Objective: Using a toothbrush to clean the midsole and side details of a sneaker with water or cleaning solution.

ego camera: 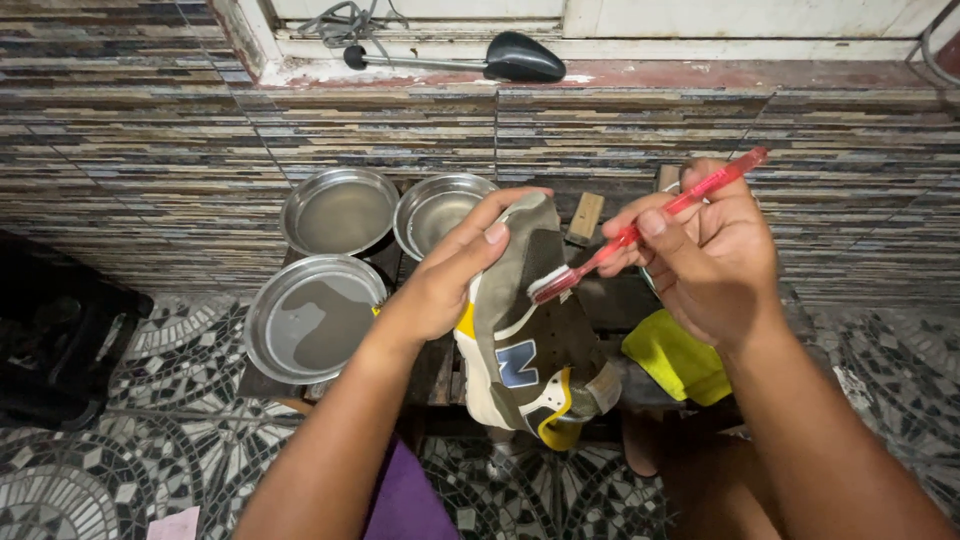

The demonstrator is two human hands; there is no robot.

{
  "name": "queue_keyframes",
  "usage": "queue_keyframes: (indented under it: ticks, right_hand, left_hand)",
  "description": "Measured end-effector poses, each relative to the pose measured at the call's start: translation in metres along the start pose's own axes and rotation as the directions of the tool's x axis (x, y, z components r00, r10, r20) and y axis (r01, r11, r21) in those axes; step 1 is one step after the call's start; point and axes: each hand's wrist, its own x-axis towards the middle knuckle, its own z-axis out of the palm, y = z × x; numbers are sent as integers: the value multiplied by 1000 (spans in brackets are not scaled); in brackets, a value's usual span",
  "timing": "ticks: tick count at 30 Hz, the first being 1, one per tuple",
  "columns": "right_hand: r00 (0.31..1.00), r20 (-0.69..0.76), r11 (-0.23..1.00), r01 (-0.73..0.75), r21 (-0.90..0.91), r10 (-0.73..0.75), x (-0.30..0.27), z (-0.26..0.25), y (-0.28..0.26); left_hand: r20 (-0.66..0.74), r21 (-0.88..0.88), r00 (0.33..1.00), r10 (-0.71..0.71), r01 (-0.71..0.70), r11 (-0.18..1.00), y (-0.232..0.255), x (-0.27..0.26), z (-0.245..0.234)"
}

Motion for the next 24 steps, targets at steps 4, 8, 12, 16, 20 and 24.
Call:
queue_keyframes:
  ticks: [4,8,12,16,20,24]
  right_hand:
    - [999,24,999,41,-14,-41,2,2,-1]
    - [998,-14,971,61,-229,-66,4,10,-13]
    - [998,25,928,58,-369,-53,-1,18,-18]
    - [986,-31,934,144,-326,-163,3,8,-18]
    - [996,52,954,89,-286,-77,-3,10,-7]
    - [975,-52,943,192,-273,-214,5,4,-14]
  left_hand:
    - [5,-4,1000,-9,9,1000,-3,0,-3]
    - [36,7,999,-1,0,1000,-4,1,0]
    - [36,-24,999,0,1,1000,-1,2,2]
    - [38,31,999,19,-20,999,-7,2,1]
    - [39,13,999,3,-4,1000,-2,5,4]
    - [60,48,998,10,-13,999,0,5,4]
